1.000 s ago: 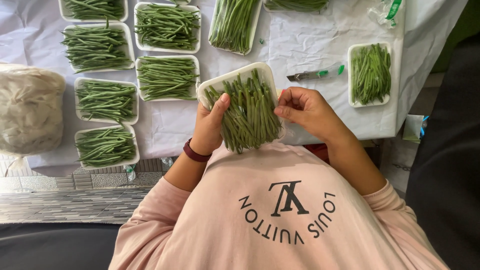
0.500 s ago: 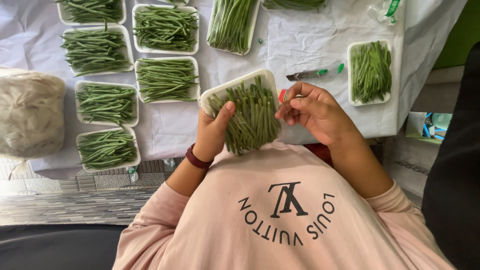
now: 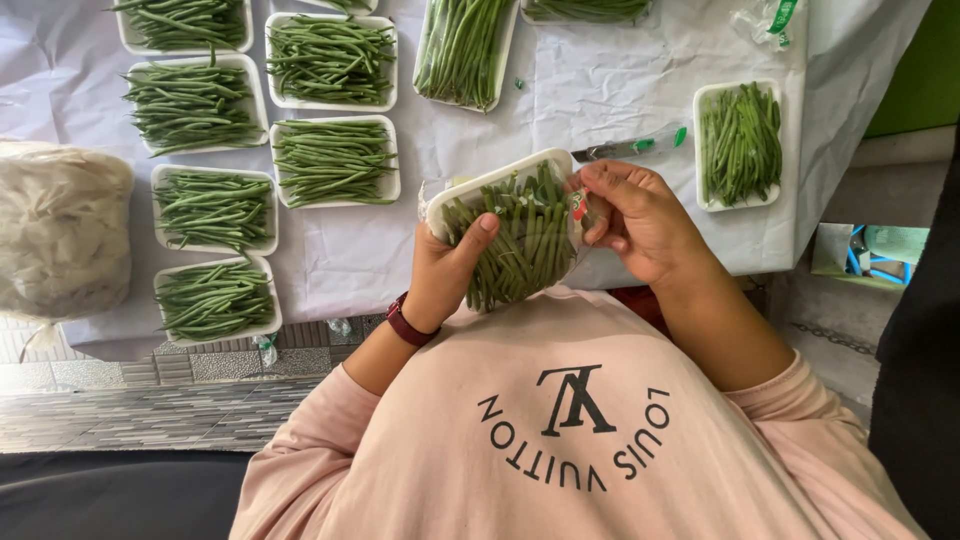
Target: Wrapping trays of green beans with plastic film and cutting it to size.
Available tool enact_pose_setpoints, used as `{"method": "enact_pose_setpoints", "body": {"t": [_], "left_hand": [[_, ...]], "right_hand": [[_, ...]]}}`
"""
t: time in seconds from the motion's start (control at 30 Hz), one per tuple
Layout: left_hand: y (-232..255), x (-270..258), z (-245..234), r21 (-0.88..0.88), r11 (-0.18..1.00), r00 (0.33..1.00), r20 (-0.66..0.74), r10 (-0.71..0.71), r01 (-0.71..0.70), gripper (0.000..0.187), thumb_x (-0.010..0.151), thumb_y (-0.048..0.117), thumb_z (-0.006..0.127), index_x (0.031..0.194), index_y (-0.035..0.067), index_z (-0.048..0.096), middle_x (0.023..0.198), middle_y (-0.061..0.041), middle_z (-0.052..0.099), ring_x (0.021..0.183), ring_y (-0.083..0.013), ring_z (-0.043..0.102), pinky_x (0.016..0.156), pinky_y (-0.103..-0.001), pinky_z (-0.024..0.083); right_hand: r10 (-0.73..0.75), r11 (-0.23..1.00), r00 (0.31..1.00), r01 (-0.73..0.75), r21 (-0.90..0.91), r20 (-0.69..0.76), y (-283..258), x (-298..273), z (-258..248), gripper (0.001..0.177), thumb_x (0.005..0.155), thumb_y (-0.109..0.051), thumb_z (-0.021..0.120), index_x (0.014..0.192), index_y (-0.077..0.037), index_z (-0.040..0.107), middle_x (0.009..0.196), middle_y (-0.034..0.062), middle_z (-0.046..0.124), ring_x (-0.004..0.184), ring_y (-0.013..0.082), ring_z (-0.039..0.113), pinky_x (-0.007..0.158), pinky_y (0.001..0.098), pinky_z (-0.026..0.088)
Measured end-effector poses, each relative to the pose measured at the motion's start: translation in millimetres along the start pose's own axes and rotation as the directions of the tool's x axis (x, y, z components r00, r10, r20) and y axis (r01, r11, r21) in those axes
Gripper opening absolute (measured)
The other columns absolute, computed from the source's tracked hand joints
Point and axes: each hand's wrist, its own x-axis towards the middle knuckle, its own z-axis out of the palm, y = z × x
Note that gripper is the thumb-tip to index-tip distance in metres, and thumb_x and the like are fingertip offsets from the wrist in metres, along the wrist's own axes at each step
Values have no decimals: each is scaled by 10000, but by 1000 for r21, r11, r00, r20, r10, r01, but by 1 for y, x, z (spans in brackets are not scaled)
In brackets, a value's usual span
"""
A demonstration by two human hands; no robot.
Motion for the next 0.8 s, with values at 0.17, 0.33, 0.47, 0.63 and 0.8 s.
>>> {"method": "enact_pose_setpoints", "body": {"t": [0.17, 0.33, 0.47, 0.63, 0.8], "left_hand": [[0, 0, 0, -23, 1000, 1000, 13, -6, 7, 169, 1023, 146, 663, 1023, -7, 736, 838, -57, 725, 852, -61, 505, 679, -291, 519], [-1, -5, -1, -28, 999, 999, 20, -40, 40, 137, 1009, 126, 679, 1000, 0, 733, 841, -63, 727, 888, -71, 521, 688, -285, 524], [-37, -9, -9, -55, 996, 997, 27, -69, 70, 154, 1006, 139, 685, 1002, -6, 735, 839, -77, 736, 845, -72, 547, 675, -310, 538], [-42, 0, -9, -116, 976, 983, 49, -178, 183, 168, 978, 155, 724, 1044, 2, 741, 885, -93, 748, 844, -109, 610, 696, -363, 575], [-9, 15, -4, -211, 950, 973, 58, -224, 231, 191, 969, 161, 731, 1074, 1, 726, 927, -106, 748, 861, -133, 658, 743, -391, 603]], "right_hand": [[-54, 997, 997, 56, 49, -55, 0, -1, 7, 111, 979, -164, 700, 1006, -57, 697, 517, 142, 565, 416, 159, 611, 324, 146, 331], [-278, 947, 949, 245, -207, -150, -3, -12, 4, 118, 1047, -182, 598, 965, -98, 612, 824, 123, 678, 670, 164, 659, 596, 238, 505], [-325, 941, 928, 298, -159, -181, 6, -8, 22, 167, 1096, -220, 498, 989, -95, 526, 806, 140, 620, 720, 201, 638, 637, 273, 491], [-659, 747, 683, 547, -377, -315, 21, 19, 34, 197, 1142, -251, 335, 1027, -133, 442, 609, 73, 408, 422, 144, 410, 377, 242, 351], [-750, 603, 646, 583, -544, -139, 13, 20, 14, 205, 1155, -220, 345, 1015, -99, 435, 578, 35, 445, 385, 156, 496, 377, 244, 381]]}}
